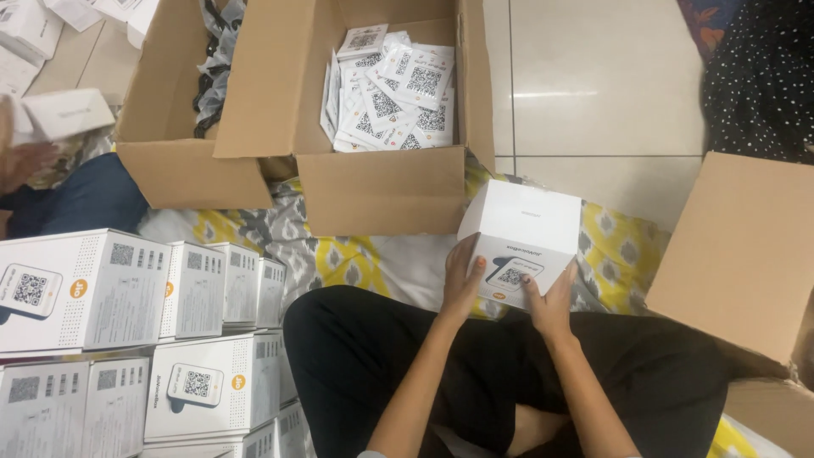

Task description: The person assembles product boxes and inserts printed materials and manuals.

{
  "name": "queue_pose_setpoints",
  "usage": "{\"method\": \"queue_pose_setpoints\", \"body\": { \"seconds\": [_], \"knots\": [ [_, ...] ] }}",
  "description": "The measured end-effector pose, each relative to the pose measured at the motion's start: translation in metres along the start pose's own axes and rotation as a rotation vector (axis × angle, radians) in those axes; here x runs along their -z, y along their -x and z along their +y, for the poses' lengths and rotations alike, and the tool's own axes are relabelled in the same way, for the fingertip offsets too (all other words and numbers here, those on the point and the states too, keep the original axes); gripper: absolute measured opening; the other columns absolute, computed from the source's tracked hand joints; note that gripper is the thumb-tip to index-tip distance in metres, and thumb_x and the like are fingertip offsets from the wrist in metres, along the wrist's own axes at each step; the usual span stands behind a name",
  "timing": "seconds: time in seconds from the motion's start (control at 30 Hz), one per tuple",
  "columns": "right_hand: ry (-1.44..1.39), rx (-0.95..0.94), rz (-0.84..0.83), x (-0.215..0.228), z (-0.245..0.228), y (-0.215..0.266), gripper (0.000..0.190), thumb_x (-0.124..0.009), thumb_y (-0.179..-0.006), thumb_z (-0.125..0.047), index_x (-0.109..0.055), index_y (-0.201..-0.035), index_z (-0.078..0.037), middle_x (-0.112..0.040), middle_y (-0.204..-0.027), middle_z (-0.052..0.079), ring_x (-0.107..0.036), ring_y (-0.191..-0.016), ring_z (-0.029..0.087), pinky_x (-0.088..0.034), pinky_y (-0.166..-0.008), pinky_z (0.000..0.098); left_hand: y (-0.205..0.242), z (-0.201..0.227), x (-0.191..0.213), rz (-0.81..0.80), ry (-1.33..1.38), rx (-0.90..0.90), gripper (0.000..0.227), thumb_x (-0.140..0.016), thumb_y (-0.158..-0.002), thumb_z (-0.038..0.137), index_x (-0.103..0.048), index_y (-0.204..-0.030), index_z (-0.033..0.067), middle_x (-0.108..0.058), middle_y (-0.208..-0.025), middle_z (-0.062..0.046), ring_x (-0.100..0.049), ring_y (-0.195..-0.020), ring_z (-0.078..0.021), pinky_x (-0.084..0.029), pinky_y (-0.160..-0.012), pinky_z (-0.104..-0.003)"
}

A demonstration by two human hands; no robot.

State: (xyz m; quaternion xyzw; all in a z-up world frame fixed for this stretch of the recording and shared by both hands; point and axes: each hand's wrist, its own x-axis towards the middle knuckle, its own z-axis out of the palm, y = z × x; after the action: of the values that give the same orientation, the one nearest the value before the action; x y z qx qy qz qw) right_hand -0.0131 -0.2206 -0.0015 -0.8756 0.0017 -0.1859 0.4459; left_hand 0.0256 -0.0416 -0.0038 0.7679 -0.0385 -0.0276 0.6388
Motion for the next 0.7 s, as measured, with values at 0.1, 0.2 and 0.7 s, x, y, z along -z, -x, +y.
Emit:
{"method": "queue_pose_setpoints", "body": {
  "seconds": [0.1, 0.2, 0.7],
  "knots": [
    [-0.068, -0.007, 0.018, 0.002, -0.013, -0.001, 0.094, -0.045, -0.098, -0.071, -0.043, -0.136, 0.014, -0.041, -0.131, 0.032, -0.036, -0.130, 0.045, -0.030, -0.111, 0.0617, 0.003, -0.024, -0.006, 0.046, -0.052, -0.069, 0.086, -0.045, -0.097, 0.073, -0.046, -0.154, 0.0094, -0.046, -0.153, -0.021, -0.033, -0.149, -0.0378, -0.027, -0.124, -0.058],
    [-0.026, 0.006, 0.003, -0.005, 0.009, 0.007, 0.093, -0.041, -0.100, -0.072, -0.046, -0.136, 0.013, -0.038, -0.138, 0.033, -0.030, -0.136, 0.047, -0.024, -0.114, 0.0648, -0.002, -0.002, 0.002, -0.003, 0.013, -0.070, 0.097, -0.061, -0.086, 0.074, -0.041, -0.154, 0.0067, -0.040, -0.151, -0.024, -0.028, -0.148, -0.0397, -0.029, -0.118, -0.057],
    [-0.092, 0.015, 0.069, -0.012, 0.033, 0.016, 0.110, -0.048, -0.096, -0.081, -0.036, -0.142, 0.018, -0.034, -0.131, 0.035, -0.034, -0.130, 0.044, -0.028, -0.111, 0.0592, -0.009, 0.014, 0.008, 0.031, 0.108, -0.260, 0.110, -0.068, -0.081, 0.077, -0.047, -0.150, -0.0055, -0.037, -0.150, -0.016, -0.031, -0.150, -0.0337, -0.032, -0.124, -0.048]
  ]
}}
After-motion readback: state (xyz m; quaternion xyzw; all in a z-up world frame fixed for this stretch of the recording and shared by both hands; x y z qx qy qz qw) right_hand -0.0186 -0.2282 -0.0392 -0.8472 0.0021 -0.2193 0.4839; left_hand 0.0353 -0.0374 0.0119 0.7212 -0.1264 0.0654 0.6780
